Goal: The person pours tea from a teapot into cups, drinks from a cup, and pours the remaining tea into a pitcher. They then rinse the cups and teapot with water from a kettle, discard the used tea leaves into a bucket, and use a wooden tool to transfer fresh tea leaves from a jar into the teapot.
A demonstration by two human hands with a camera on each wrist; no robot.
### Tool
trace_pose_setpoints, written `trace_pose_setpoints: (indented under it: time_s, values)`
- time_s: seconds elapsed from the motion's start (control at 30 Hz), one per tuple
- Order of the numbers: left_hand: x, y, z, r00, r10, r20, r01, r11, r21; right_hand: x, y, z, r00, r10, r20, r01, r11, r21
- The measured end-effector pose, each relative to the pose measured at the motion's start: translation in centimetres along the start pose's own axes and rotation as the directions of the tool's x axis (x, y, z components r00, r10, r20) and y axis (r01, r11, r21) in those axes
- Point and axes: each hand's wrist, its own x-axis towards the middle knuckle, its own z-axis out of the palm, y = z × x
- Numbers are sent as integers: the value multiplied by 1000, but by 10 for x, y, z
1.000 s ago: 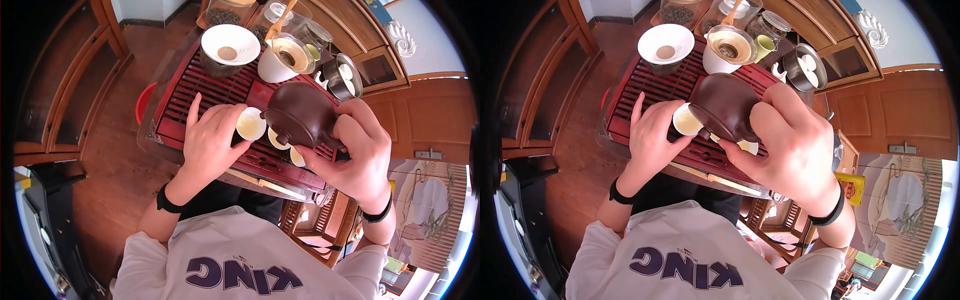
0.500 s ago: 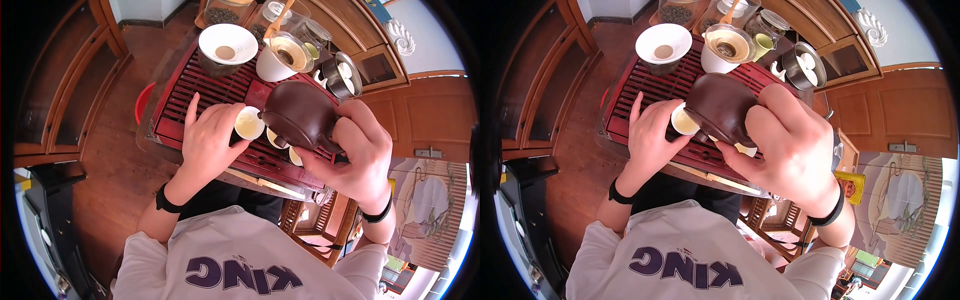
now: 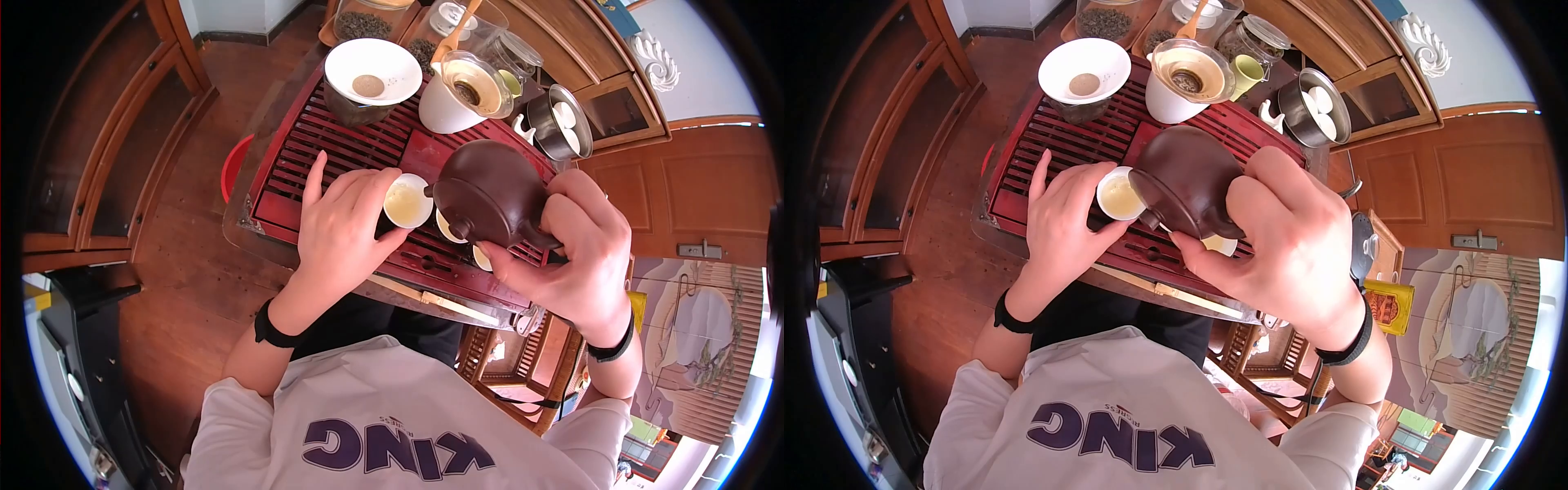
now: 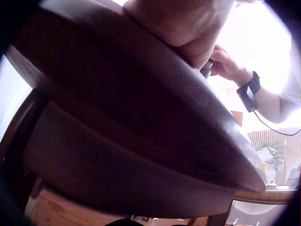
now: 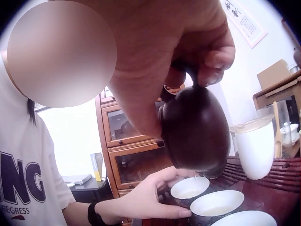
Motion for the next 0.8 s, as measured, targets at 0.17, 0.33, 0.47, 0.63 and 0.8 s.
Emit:
trace_pose_setpoints:
  time_s: [0.17, 0.33, 0.47, 0.63, 0.8]
  values:
    - [1, 1, 0, 1000, 1, 2, -1, 1000, 5, 2, -2, 0, 1000, 3, 10, -2, 1000, -19]
    - [1, 1, 0, 1000, 1, -6, -1, 1000, 0, 2, -3, 1, 1000, 7, 7, -7, 1000, -9]
    - [1, 0, -1, 1000, 4, 3, -4, 1000, 1, 1, -1, -1, 999, 32, 21, -32, 999, -22]
    - [0, -1, -1, 1000, 5, 2, -5, 1000, 0, -11, 4, -4, 996, 83, 19, -83, 997, -5]
    - [1, 2, -2, 1000, -11, 3, 12, 1000, -4, -28, 7, -9, 987, 159, 40, -158, 987, -28]
